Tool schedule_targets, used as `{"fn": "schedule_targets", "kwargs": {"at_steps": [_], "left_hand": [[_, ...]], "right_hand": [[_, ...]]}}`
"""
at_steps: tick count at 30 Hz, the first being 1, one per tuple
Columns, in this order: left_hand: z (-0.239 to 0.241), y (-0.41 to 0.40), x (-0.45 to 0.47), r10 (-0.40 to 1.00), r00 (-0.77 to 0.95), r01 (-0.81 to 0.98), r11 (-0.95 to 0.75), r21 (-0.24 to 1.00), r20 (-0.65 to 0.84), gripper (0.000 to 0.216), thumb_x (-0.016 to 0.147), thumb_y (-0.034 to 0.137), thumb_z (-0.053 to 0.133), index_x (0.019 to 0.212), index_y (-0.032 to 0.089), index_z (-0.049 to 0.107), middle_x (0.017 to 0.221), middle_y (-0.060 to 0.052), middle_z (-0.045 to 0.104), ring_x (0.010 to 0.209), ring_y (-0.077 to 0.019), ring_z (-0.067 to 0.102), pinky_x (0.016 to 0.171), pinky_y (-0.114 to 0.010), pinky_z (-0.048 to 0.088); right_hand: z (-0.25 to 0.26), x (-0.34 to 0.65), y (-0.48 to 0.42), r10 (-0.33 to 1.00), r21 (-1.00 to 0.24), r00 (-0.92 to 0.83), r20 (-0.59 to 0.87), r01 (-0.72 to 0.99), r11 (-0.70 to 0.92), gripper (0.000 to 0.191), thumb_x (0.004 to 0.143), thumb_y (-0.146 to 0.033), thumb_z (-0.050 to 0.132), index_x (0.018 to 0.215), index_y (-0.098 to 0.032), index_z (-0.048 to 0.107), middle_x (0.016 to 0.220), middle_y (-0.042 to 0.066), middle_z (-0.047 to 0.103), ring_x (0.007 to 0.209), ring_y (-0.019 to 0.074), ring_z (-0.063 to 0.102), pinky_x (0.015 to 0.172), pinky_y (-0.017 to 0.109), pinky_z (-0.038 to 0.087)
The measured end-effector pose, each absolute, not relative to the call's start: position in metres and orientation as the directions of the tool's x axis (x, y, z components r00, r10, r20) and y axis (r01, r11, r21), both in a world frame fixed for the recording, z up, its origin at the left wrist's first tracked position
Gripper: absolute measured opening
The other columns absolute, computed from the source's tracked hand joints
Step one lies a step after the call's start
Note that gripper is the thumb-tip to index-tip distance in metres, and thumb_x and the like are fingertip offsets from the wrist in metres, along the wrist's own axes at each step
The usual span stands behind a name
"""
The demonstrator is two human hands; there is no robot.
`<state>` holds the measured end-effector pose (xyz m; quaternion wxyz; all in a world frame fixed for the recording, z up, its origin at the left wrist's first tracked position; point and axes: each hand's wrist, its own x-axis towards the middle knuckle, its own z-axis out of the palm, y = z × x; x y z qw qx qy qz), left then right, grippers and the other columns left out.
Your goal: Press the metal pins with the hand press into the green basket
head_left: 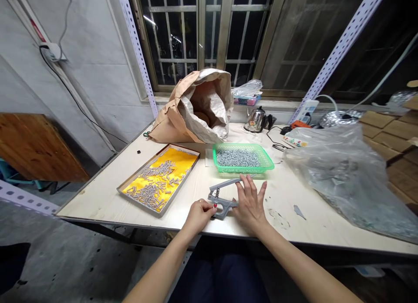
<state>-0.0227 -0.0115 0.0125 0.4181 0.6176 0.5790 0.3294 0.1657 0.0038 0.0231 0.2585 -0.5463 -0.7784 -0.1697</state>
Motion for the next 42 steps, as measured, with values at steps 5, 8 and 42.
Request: {"fn": "schedule_targets", "kwargs": {"at_steps": [5,8,42], "left_hand": [[0.0186,-0.0133,-0.0233,0.979,0.19,0.435,-0.02,0.9,-0.071,0.017,0.073,0.024,0.061,0.075,0.017,0.076,0.072,-0.004,0.063,0.073,-0.0166,0.059,0.07,-0.026,0.044],[0.0198,-0.0132,-0.0243,0.974,0.211,0.448,-0.017,0.894,-0.087,0.015,0.072,0.023,0.062,0.073,0.015,0.075,0.073,-0.005,0.063,0.073,-0.0163,0.059,0.069,-0.025,0.044],[0.0119,-0.0192,-0.0274,0.975,0.219,0.246,-0.018,0.969,-0.038,0.022,0.073,0.032,0.061,0.071,0.014,0.074,0.072,-0.006,0.06,0.072,-0.0174,0.056,0.07,-0.028,0.04]], "right_hand": [[0.0224,0.1647,-0.0003,0.762,-0.025,-0.25,0.598,0.944,0.329,0.05,0.078,-0.019,0.047,0.127,-0.01,0.039,0.143,0.018,0.032,0.137,0.0298,0.015,0.106,0.063,-0.008],[0.0217,0.1653,-0.0017,0.759,-0.016,-0.25,0.601,0.946,0.324,0.049,0.077,-0.02,0.048,0.125,-0.009,0.041,0.143,0.02,0.034,0.137,0.0305,0.017,0.106,0.064,-0.007],[0.026,0.165,-0.0019,0.719,0.031,-0.269,0.641,0.945,0.325,0.043,0.079,-0.026,0.049,0.12,-0.01,0.046,0.134,0.019,0.045,0.132,0.0297,0.028,0.108,0.063,-0.004]]}}
